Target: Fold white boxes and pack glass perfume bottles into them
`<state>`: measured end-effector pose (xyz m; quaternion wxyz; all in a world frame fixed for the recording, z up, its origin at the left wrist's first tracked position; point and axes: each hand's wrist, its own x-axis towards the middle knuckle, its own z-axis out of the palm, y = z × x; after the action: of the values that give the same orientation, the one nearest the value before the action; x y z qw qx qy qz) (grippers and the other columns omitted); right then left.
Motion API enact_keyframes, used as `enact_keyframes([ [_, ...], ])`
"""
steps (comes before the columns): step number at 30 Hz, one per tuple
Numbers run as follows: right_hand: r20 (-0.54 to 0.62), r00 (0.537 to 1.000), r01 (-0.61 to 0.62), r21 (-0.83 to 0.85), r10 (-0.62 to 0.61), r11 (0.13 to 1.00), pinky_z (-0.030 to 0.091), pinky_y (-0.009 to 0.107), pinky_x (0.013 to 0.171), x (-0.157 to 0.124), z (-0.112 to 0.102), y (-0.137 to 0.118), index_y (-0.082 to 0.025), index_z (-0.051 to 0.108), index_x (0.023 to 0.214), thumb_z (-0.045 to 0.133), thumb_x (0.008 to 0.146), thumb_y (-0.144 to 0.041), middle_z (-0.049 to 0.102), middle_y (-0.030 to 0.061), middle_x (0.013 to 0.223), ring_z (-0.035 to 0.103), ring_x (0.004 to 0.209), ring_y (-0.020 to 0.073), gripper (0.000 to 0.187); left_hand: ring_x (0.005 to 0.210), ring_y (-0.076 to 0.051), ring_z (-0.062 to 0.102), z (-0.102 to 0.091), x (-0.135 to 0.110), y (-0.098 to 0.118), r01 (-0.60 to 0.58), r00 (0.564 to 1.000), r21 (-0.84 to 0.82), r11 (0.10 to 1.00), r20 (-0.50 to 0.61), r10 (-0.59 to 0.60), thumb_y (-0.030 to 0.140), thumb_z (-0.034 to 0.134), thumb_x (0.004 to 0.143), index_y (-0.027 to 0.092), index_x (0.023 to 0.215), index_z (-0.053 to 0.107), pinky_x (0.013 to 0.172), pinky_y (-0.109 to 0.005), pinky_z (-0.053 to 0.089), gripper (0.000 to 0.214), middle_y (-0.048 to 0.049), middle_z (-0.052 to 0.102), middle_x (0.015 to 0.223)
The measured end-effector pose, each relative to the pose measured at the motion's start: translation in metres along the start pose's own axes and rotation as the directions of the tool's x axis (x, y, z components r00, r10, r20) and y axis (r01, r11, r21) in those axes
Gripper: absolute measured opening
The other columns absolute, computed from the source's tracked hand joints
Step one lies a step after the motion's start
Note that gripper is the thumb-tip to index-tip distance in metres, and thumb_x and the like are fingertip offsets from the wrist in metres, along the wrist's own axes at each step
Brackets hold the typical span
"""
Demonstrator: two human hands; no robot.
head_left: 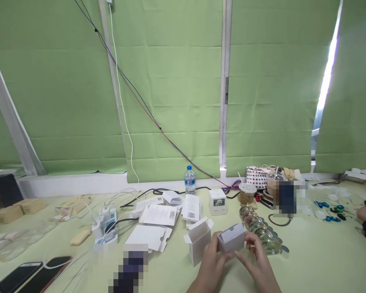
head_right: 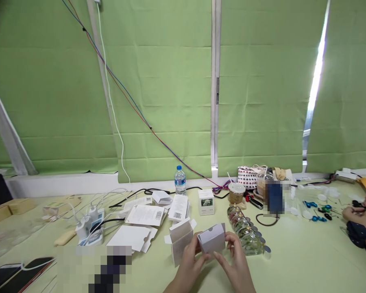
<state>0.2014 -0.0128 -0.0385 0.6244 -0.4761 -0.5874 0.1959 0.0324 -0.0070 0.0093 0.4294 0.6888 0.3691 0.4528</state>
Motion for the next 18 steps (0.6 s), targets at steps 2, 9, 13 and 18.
enact_keyframes([
  [2,-0.002,1.000,0.002,-0.025,-0.002,1.000,0.050,0.029,0.069,0.001,-0.004,-0.001,-0.023,0.050,0.104,0.064,0.080,-0.044,0.056,0.0077,0.111,0.057,0.086,0.0216,0.035,0.101,-0.026,0.060,0.001,0.000,0.001,-0.007,1.000,0.008,1.000,-0.012,0.007,0.020,0.060,0.078,0.020,0.114,0.055,0.089,-0.034,0.046,0.036,-0.0079,0.069,0.108],
  [9,-0.046,0.998,0.034,-0.191,-0.043,0.981,0.047,0.044,0.091,0.000,-0.005,-0.003,-0.026,0.041,0.135,0.056,0.086,-0.044,0.051,0.0106,0.134,0.049,0.118,0.0307,0.055,0.108,-0.024,0.059,0.001,-0.005,-0.003,-0.118,0.993,0.115,0.986,0.001,0.119,0.013,0.052,0.083,0.022,0.120,0.054,0.095,-0.036,0.044,0.038,-0.0071,0.067,0.116],
  [13,0.063,0.996,0.062,-0.073,-0.057,0.995,0.041,0.045,0.104,-0.006,0.004,0.000,-0.027,0.030,0.144,0.047,0.092,-0.040,0.038,0.0087,0.149,0.041,0.133,0.0279,0.057,0.115,-0.024,0.057,-0.001,-0.005,0.000,-0.140,0.990,0.131,0.981,0.052,0.134,0.010,0.048,0.083,0.021,0.126,0.051,0.099,-0.036,0.046,0.045,-0.0080,0.061,0.128],
  [18,0.100,0.995,-0.006,-0.002,0.006,1.000,0.040,0.039,0.107,-0.014,0.013,0.007,-0.021,0.029,0.146,0.039,0.095,-0.041,0.046,0.0111,0.144,0.044,0.132,0.0248,0.056,0.130,-0.022,0.045,-0.003,-0.007,-0.003,-0.238,0.956,0.072,0.969,0.192,0.220,0.006,0.041,0.086,0.026,0.142,0.035,0.108,-0.041,0.039,0.059,-0.0074,0.046,0.145],
])
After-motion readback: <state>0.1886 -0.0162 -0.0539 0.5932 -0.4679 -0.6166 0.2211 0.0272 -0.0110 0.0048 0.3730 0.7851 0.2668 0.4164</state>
